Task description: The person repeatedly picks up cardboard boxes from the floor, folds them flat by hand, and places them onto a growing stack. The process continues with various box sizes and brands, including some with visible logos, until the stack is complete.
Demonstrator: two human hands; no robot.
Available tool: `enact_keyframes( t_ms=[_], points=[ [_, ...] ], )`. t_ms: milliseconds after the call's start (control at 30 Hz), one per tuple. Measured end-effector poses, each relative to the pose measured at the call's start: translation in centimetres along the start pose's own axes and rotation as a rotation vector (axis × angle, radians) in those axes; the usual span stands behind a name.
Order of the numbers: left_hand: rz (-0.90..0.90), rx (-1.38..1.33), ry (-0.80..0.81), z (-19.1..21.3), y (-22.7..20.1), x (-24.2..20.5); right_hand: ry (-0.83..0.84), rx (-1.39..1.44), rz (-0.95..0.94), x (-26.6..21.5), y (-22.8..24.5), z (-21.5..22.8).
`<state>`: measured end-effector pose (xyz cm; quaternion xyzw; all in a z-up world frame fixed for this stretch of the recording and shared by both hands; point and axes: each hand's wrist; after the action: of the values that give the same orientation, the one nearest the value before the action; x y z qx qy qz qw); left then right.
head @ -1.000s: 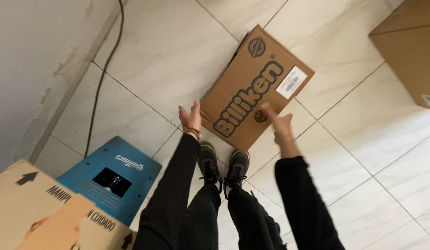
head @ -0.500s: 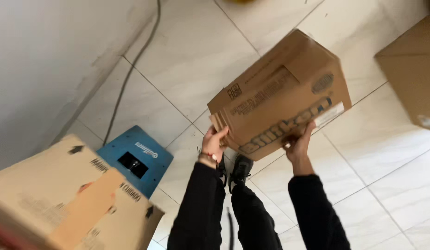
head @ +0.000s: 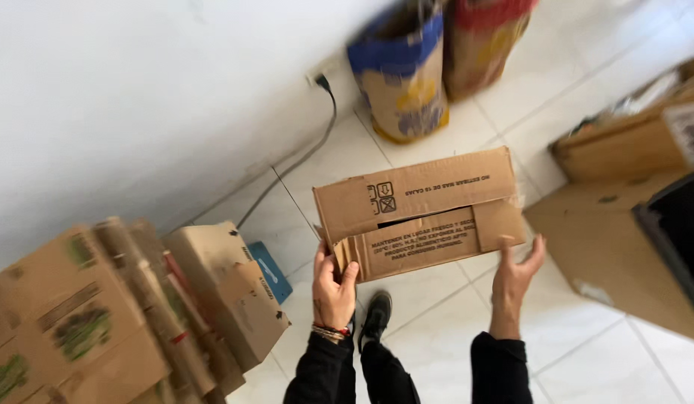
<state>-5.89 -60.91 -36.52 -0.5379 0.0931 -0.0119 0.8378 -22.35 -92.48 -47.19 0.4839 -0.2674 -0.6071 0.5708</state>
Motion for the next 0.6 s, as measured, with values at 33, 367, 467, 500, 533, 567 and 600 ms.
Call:
enact_keyframes(
  t_ms=[33,367,467,500,533,567,600],
  points=[
    [-0.046,0.01,-0.022,1.9,-2.7,0.1,0.095,-0.157,0.187,-0.5,3.9,0.0],
    [-0.384,-0.061,-0.208,23.3,-16.1,-1.2,0.564,-0.356,0.444,-17.3,33.4,-4.5],
    [-0.475,-0.096,-0.291,31.5,-16.7,-2.2,0.614,-0.36,0.521,-24.2,36.9,-4.9],
    [-0.481,-0.095,-0.329,34.1,-17.0,-2.6,0.638,-0.351,0.55,-26.4,37.7,-5.7],
    [-0.502,-0.133,-0.333,36.8,-17.2,-3.1,0.629,-0.357,0.618,-28.7,38.4,-6.5],
    [-0.519,-0.169,-0.331,39.4,-17.2,-4.0,0.619,-0.366,0.679,-31.1,38.7,-6.8],
    [-0.519,-0.164,-0.363,41.9,-17.4,-5.0,0.644,-0.361,0.7,-33.8,39.3,-7.4]
  ],
)
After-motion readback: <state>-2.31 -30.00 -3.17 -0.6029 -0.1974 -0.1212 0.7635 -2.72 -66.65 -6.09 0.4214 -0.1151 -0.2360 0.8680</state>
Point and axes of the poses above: each hand's wrist, its own x-axis towards the middle knuckle, its own z-axis out of the back of the hand, y = z × x, and after that the axes turned 5 degrees about -x, right-handed
